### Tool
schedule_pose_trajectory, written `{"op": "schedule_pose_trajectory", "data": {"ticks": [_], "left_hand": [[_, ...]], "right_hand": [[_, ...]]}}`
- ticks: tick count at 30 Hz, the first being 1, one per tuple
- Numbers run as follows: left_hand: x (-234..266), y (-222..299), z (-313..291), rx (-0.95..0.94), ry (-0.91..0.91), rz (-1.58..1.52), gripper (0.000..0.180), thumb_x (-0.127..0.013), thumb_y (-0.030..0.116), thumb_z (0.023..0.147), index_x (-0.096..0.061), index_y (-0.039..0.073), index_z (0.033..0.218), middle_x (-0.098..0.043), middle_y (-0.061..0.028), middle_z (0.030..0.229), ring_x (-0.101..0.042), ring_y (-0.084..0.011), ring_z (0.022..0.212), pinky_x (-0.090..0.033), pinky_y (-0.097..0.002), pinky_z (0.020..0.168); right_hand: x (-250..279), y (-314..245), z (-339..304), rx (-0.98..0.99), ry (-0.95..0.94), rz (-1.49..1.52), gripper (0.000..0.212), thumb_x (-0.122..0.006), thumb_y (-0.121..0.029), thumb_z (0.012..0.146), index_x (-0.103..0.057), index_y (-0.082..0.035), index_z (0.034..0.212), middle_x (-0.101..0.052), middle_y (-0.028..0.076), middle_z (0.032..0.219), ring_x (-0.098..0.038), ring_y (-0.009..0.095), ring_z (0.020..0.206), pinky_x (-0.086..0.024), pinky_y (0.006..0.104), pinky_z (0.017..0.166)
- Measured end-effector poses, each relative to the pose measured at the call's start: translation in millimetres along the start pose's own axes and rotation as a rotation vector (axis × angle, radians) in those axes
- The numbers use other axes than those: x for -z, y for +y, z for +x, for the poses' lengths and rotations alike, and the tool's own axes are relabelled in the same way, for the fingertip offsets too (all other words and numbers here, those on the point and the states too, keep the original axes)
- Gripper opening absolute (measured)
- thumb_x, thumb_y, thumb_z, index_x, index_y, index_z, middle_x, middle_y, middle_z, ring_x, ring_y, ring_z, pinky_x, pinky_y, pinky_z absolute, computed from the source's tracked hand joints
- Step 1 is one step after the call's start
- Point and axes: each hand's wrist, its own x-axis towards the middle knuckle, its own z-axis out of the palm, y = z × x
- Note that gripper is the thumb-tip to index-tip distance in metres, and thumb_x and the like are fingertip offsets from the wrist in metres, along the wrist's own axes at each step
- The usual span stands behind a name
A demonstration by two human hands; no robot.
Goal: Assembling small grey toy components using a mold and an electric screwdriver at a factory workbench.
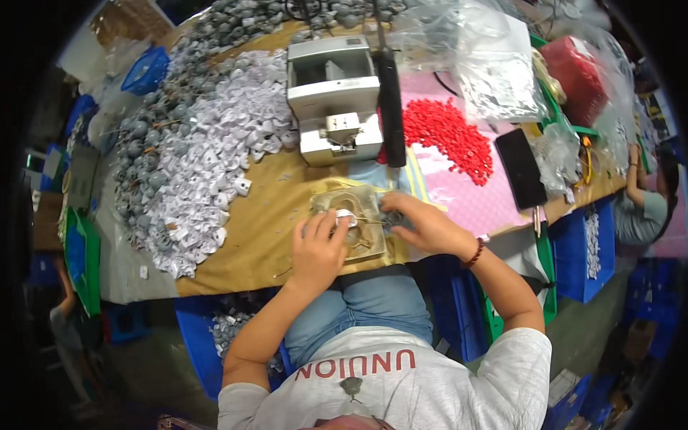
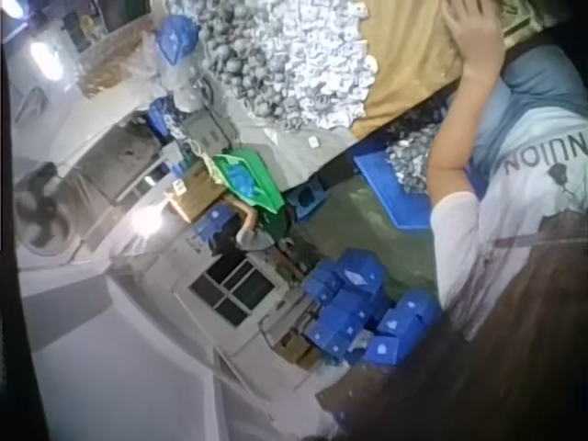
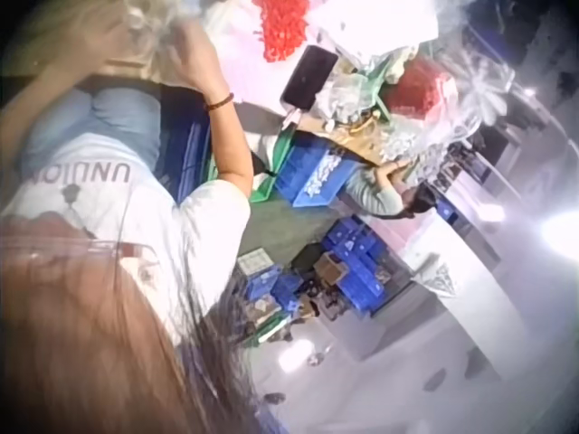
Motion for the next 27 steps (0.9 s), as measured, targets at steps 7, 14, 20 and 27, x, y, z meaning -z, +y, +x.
{"op": "schedule_pose_trajectory", "data": {"ticks": [7,14,20,27], "left_hand": [[0,-5,2,-0.029,0.029,-0.038,0.046,-0.074,0.009,0.072,-0.069,0.006,0.117,-0.063,-0.0121,0.123,-0.058,-0.0270,0.115,-0.043,-0.0428,0.098],[0,-10,0,-0.044,0.021,-0.020,0.049,-0.077,0.016,0.071,-0.068,0.005,0.117,-0.063,-0.0131,0.125,-0.057,-0.0265,0.116,-0.043,-0.0435,0.100],[1,-12,2,-0.058,0.013,-0.047,0.045,-0.076,0.014,0.072,-0.069,0.005,0.115,-0.064,-0.0129,0.123,-0.058,-0.0270,0.115,-0.044,-0.0432,0.098],[2,-18,4,-0.082,0.029,-0.103,0.036,-0.073,0.011,0.073,-0.070,0.005,0.109,-0.064,-0.0125,0.119,-0.060,-0.0288,0.111,-0.047,-0.0436,0.096]], "right_hand": [[-42,22,8,0.044,0.333,-0.205,0.029,-0.070,0.003,0.081,-0.060,-0.003,0.107,-0.063,0.014,0.114,-0.062,0.032,0.098,-0.053,0.0379,0.084],[-30,14,29,-0.427,0.359,1.089,0.033,-0.073,-0.001,0.088,-0.062,-0.001,0.119,-0.064,0.005,0.100,-0.063,0.010,0.077,-0.053,0.0248,0.069],[-25,0,44,-0.387,0.155,1.347,0.029,-0.073,-0.002,0.088,-0.062,0.000,0.115,-0.069,0.006,0.090,-0.063,0.011,0.069,-0.054,0.0236,0.064],[-44,5,59,-0.133,0.127,0.224,0.036,-0.086,-0.028,0.081,-0.067,0.001,0.092,-0.068,0.010,0.077,-0.065,0.018,0.065,-0.051,0.0326,0.059]]}}
